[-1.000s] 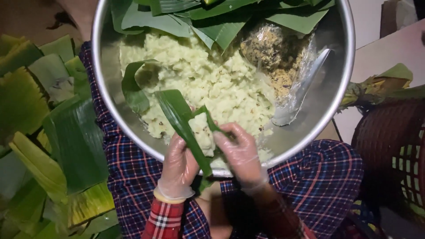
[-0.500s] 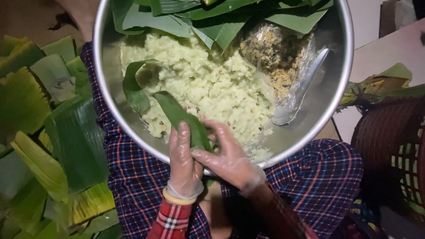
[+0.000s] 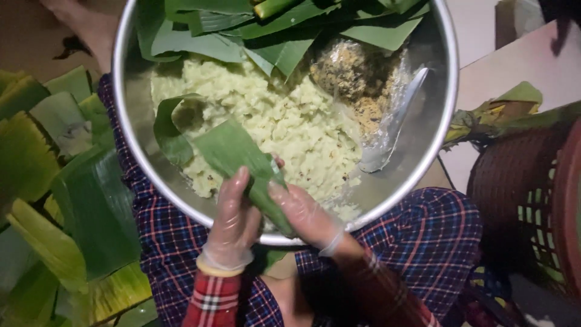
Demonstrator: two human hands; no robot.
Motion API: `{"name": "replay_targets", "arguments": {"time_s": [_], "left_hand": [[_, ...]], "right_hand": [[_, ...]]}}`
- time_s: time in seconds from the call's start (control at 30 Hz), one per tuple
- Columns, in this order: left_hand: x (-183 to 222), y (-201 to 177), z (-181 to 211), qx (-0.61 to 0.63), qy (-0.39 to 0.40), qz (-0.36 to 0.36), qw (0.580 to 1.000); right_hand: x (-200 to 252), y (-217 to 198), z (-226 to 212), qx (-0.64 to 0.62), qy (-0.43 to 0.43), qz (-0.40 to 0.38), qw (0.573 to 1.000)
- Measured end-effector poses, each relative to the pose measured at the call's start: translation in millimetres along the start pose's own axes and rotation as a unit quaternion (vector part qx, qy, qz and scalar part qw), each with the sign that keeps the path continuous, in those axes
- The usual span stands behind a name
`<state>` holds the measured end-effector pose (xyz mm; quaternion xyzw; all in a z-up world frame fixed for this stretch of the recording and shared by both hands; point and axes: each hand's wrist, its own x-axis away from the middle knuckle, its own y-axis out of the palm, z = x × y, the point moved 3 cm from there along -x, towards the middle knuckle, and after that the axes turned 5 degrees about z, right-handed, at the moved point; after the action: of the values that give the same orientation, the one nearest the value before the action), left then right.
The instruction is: A person wearing gloves is portioning dough from a large metal bowl, adding a dark filling, and wrapping the mixture in banana leaves while sitting on the floor.
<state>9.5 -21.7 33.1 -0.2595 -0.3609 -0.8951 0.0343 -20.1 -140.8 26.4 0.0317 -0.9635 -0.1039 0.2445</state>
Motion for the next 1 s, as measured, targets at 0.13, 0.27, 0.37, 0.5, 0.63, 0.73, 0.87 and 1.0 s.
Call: {"name": "replay_targets", "arguments": {"time_s": [0.13, 0.27, 0.37, 0.5, 0.63, 0.73, 0.87, 1.0], "left_hand": [[9.8, -4.2, -1.4, 0.037, -0.047, -0.005, 0.998], [13.1, -2.0, 12.3, -0.193, 0.182, -0.073, 0.961], [17.0, 7.2, 3.4, 0.113, -0.056, -0.048, 0.991], [26.5, 6.4, -1.3, 0.105, -0.060, -0.116, 0.986], [29.1, 14.0, -6.6, 0.066, -0.045, 0.019, 0.997], [31.4, 10.2, -4.7, -0.063, -0.022, 0.112, 0.991], [18.2, -9.7, -21.9, -0.014, 0.002, 0.046, 0.999], [20.0, -7.8, -18.8, -0.017, -0.016, 0.102, 0.994]], "right_hand": [[11.4, -3.0, -19.3, 0.155, -0.030, -0.014, 0.987], [34.2, -5.0, -34.7, 0.368, -0.219, 0.068, 0.901], [40.8, -0.5, -36.7, 0.475, -0.283, 0.063, 0.831], [48.2, -5.6, -60.1, 0.350, -0.304, 0.115, 0.878], [46.6, -16.2, -49.0, 0.420, -0.330, 0.153, 0.831], [51.9, -37.7, -46.0, 0.338, -0.307, 0.267, 0.849], [56.3, -29.2, -49.5, -0.177, 0.003, 0.203, 0.963], [39.5, -11.0, -10.6, -0.068, 0.057, 0.088, 0.992]]}}
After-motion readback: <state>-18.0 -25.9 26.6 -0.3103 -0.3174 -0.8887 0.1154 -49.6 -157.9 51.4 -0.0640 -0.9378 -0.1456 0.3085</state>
